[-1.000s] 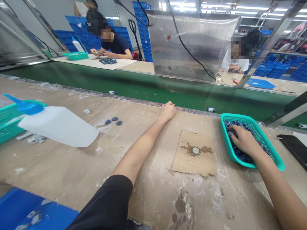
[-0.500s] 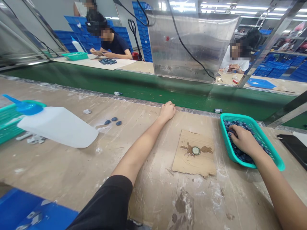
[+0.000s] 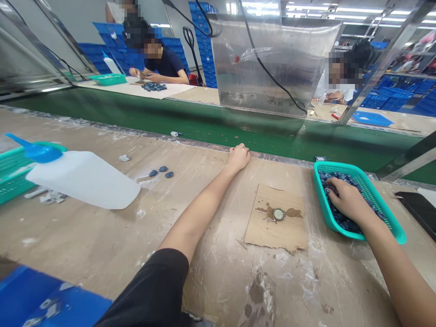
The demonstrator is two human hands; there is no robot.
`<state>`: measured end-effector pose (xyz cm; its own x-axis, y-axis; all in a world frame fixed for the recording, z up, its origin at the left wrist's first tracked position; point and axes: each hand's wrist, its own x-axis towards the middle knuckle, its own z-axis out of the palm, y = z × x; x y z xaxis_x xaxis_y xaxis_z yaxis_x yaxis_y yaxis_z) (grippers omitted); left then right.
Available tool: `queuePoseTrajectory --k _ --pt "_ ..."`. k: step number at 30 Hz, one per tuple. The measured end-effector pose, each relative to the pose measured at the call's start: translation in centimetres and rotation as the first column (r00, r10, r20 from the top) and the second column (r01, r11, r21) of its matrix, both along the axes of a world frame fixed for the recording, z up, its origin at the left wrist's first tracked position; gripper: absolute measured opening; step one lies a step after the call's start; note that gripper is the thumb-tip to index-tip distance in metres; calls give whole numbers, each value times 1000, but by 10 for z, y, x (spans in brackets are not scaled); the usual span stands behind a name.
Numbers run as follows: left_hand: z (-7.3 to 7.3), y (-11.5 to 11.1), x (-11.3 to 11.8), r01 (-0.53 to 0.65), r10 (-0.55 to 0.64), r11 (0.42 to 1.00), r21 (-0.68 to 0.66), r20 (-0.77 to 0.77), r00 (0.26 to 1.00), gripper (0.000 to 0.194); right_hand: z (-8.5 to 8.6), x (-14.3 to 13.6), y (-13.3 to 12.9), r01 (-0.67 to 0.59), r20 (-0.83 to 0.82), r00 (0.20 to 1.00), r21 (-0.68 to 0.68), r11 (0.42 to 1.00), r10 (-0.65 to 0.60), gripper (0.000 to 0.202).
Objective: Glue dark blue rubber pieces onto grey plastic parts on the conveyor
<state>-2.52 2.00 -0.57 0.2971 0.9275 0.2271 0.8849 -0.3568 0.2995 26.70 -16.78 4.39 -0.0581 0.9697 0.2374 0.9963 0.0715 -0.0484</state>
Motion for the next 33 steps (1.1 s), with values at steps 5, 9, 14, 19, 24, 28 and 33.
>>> queuePoseTrajectory --k 5,9,14,19,24,28,33 --pt "0 0 0 -3 3 1000 -3 6 1000 34 -1 1 0 0 -2 1000 15 1000 0 23" --pt "0 0 0 -3 3 1000 -6 8 1000 33 0 0 0 2 -7 1000 15 1000 -2 24" --pt "0 0 0 2 -2 1000 -3 10 1000 34 1 -1 -1 11 -8 1000 2 1000 -11 26" --pt "0 0 0 6 -6 1000 -2 14 1000 34 0 -1 -1 7 -4 1000 11 1000 -7 25" --pt "0 0 0 0 0 1000 -4 12 1000 34 0 0 -1 11 3 1000 3 1000 -11 25" --pt "1 -1 0 -1 1 1000 -5 9 1000 33 0 0 0 16 -6 1000 0 1000 -16 24" --pt "3 -2 0 2 -2 1000 -7 6 1000 34 1 -1 0 14 -9 1000 -7 1000 -14 26"
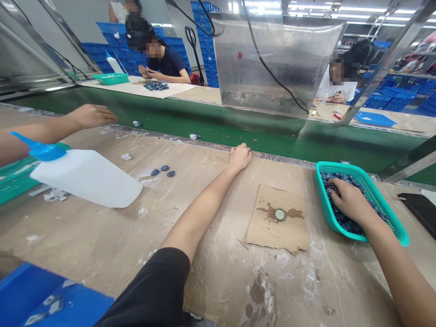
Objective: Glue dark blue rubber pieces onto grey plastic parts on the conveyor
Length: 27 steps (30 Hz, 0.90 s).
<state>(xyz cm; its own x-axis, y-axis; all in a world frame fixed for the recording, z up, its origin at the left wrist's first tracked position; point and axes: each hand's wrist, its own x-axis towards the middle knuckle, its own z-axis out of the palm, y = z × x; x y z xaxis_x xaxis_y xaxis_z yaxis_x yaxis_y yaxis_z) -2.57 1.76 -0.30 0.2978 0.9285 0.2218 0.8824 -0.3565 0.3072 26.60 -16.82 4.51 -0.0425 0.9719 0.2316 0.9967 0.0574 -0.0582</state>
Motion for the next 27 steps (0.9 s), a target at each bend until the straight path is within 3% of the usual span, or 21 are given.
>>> queuePoseTrajectory --k 27 --pt "-2 2 0 3 -3 1000 8 11 1000 34 1 1 0 -9 3 1000 -12 1000 9 24"
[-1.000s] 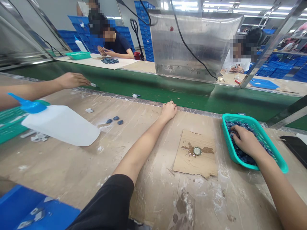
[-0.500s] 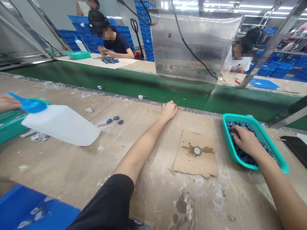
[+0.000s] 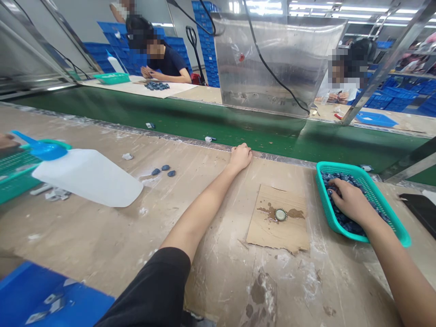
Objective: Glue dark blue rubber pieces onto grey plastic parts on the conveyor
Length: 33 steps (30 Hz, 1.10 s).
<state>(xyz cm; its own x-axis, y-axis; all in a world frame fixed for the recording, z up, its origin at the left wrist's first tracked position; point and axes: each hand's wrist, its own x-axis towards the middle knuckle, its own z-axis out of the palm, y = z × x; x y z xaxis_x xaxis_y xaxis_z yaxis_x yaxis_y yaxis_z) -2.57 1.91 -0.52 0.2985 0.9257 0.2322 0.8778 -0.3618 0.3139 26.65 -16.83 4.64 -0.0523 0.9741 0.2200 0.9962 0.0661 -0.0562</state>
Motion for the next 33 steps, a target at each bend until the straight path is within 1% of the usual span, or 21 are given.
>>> queuePoseTrajectory --k 8,13,16,19,20,21,23,25,26,28,30,31,33 --pt "-1 2 -1 -2 2 1000 4 1 1000 34 -1 1 0 -2 2 1000 8 1000 2 24" --pt "-4 1 1 -2 2 1000 8 5 1000 34 3 -2 0 19 -55 998 -4 1000 -19 23" --pt "-3 5 -1 -17 16 999 35 29 999 40 7 -3 -2 71 -107 992 54 996 -65 21" --pt "-1 20 -16 -108 102 988 106 60 993 56 12 -5 -3 165 -168 976 137 977 -141 19" --pt "0 27 -25 -150 144 984 97 72 987 60 14 -6 -3 188 -189 969 150 971 -159 19" --pt "2 34 -35 -188 183 981 56 87 979 62 16 -7 -3 205 -208 963 155 966 -171 18" --pt "4 46 -56 -219 229 972 -85 123 966 61 18 -9 -4 221 -240 954 149 964 -182 18" --pt "8 54 -75 -191 226 962 -197 174 958 53 19 -10 -4 226 -269 946 145 963 -182 19" --pt "10 56 -82 -167 212 961 -218 203 956 48 18 -10 -4 230 -291 940 157 960 -178 21" --pt "15 55 -88 -126 186 968 -216 281 942 41 17 -8 -4 242 -369 917 204 949 -154 23" --pt "19 47 -85 -102 175 975 -199 393 903 38 14 -5 -4 248 -497 862 241 938 -100 22" --pt "21 40 -81 -94 175 976 -195 458 872 37 14 -4 -4 244 -572 818 248 938 -62 19" --pt "25 22 -67 -68 185 974 -215 590 786 36 15 -6 -4 222 -711 702 258 940 29 16"
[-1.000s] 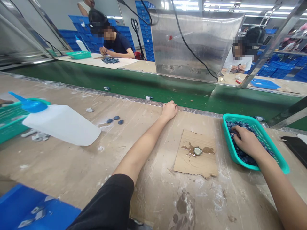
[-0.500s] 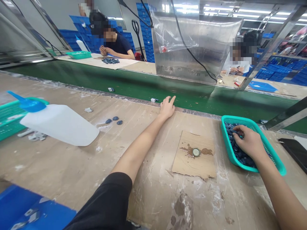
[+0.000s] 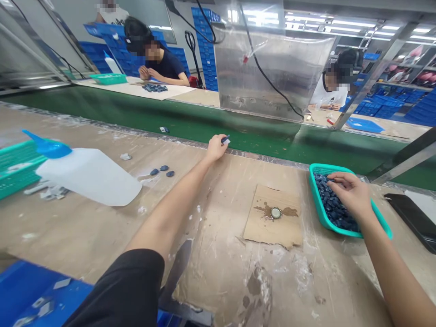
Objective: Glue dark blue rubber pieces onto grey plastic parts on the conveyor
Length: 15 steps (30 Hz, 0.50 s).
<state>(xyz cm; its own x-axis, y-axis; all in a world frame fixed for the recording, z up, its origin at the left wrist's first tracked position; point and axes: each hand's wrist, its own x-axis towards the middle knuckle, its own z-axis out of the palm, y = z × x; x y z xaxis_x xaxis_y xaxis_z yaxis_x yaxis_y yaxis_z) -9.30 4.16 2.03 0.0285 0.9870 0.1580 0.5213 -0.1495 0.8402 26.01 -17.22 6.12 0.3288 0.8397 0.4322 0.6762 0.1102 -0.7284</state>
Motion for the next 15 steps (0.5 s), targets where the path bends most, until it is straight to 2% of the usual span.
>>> queuePoseTrajectory --k 2,4,5,7,8,9,10,12,15 --pt "6 -24 16 25 -19 999 -41 146 989 32 3 -10 -2 -69 -126 989 56 996 76 17" --pt "15 -53 30 131 -84 985 -116 346 935 26 8 -28 -6 -157 -150 975 61 986 165 15" --pt "22 -68 35 222 -119 962 -157 491 863 23 10 -40 -9 -223 -134 965 33 974 226 13" --pt "37 -96 43 451 -126 871 -196 798 590 18 11 -65 -17 -380 -59 925 -59 923 376 9" --pt "44 -108 45 539 -104 822 -183 883 459 17 9 -76 -21 -449 6 892 -110 887 452 8" --pt "51 -118 47 604 -86 780 -165 927 364 16 7 -87 -25 -504 88 849 -159 849 521 8" --pt "56 -126 48 642 -90 752 -152 940 329 16 3 -96 -28 -542 178 799 -205 815 575 9" --pt "62 -137 51 688 -136 713 -137 935 327 16 -5 -107 -31 -563 339 704 -269 781 624 13" --pt "59 -143 55 745 -225 651 -146 900 373 17 -16 -111 -31 -526 448 652 -314 790 612 15"
